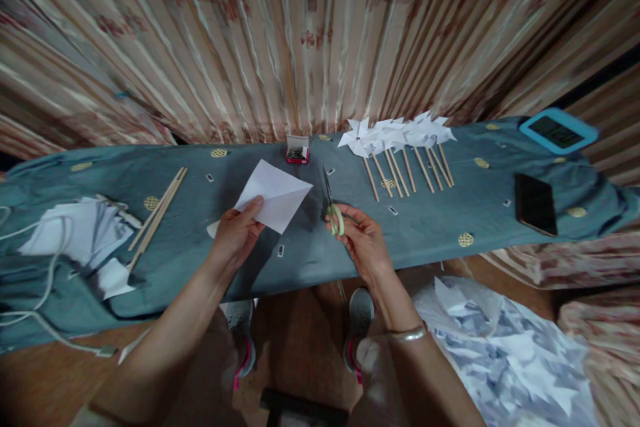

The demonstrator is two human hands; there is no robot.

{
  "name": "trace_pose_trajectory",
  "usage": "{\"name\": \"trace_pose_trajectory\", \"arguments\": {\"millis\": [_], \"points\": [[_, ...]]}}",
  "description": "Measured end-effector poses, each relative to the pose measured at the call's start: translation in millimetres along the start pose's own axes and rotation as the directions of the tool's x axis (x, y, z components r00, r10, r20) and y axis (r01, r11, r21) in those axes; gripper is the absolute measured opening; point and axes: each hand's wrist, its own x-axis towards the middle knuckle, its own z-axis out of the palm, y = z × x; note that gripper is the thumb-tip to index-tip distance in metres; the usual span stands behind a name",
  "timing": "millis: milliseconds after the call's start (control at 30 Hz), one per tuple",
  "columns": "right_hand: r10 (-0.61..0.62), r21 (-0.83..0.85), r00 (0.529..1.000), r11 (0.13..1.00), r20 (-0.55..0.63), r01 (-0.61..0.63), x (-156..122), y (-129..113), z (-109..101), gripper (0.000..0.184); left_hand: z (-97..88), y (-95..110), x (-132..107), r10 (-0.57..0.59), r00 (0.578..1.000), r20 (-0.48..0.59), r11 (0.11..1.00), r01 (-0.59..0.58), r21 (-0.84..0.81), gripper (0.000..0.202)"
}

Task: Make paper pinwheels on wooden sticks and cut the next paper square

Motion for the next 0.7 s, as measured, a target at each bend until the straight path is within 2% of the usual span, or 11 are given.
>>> {"name": "trace_pose_trajectory", "arguments": {"millis": [100,233,367,500,600,700], "points": [[0.043,0.180,0.998,0.982,0.054,-0.052,-1,0,14,0.033,2.4,-1,-2,-0.057,0.998,-0.001,0.997,0.057,-0.055,0.036],[0.045,0.287,0.994,0.955,0.099,-0.072,4,7,25,0.024,4.4,-4,-4,-0.084,0.996,-0.011,0.994,0.083,-0.068,0.033],[0.094,0.285,0.985,0.949,0.147,-0.133,8,13,34,0.026,4.0,-4,-2,-0.082,0.996,-0.024,0.994,0.080,-0.081,0.033],[0.112,0.248,0.982,0.957,0.151,-0.148,4,8,43,0.035,1.1,1,2,-0.054,0.997,-0.057,0.994,0.049,-0.099,0.033],[0.104,0.214,0.982,0.967,0.159,-0.137,2,5,47,0.042,-0.2,3,2,-0.038,0.997,-0.066,0.995,0.032,-0.094,0.034],[0.062,0.195,0.992,0.977,0.113,-0.083,3,7,49,0.042,0.5,2,0,-0.036,0.998,-0.046,0.997,0.033,-0.073,0.036]]}}
